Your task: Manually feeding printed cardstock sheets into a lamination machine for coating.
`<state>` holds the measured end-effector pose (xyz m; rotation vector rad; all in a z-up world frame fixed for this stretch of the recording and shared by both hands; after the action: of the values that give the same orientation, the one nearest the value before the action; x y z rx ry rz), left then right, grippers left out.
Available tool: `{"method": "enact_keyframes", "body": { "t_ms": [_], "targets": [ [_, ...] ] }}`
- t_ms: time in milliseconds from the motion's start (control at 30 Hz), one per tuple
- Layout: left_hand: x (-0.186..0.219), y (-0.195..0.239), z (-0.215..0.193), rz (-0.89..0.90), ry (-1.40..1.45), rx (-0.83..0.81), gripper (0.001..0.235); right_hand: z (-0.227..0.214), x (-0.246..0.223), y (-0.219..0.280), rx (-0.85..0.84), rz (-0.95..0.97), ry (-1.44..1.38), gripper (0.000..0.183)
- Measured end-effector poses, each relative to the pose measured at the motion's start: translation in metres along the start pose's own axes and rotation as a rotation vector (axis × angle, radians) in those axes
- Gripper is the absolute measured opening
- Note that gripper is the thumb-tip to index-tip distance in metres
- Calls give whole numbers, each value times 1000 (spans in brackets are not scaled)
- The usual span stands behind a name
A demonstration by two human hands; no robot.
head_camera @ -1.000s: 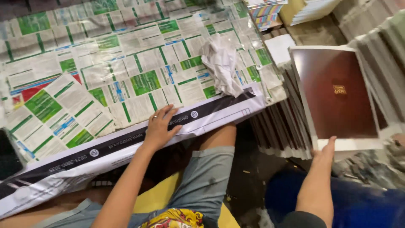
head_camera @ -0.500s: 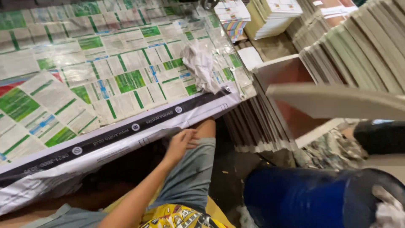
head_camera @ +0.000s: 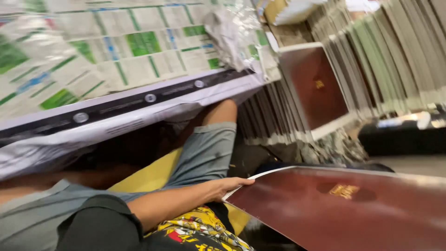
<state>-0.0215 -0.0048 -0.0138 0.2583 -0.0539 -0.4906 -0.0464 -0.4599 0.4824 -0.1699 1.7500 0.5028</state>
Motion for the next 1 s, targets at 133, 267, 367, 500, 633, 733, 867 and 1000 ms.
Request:
{"method": "enact_keyframes", "body": {
  "t_ms": [133, 267, 367, 500, 633, 733, 867, 1000],
  "targets": [
    [54, 71, 79, 278, -103, -47, 46, 117, 11, 45, -138, 1, 36, 45],
    [119, 186, 153, 872, -485, 95, 50, 237, -1, 151, -266, -4, 84, 46],
    [136, 293, 180, 1206, -680, 291, 50, 280, 43, 187, -350, -5, 120, 46],
    [90, 457, 207, 1503, -984, 904, 50, 298, 158, 197, -454, 45, 179, 47],
    [35, 539, 152, 1688, -886, 1075, 52, 320, 239, 175, -549, 88, 202, 48],
    [0, 572, 83, 1729, -752, 1255, 43, 317, 307, 156, -593, 122, 241, 49],
    [-31, 585, -9, 1690, -644, 1539, 35, 348, 380, 128, -668, 131, 270, 51],
    [-64, 564, -69, 1504, -496, 1659, 34, 362, 431, 139, -714, 276, 292, 58]
  ]
}}
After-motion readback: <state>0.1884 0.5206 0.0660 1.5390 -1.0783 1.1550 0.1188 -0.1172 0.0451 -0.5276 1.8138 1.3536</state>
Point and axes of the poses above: each hand's wrist, its own y-axis away from the middle knuckle, its own z-axis out of the palm, x = y × z, the point moved 5 cm from there along -y, towards the middle knuckle, and after that the axes turned 6 degrees about z, right-handed, at the moved point
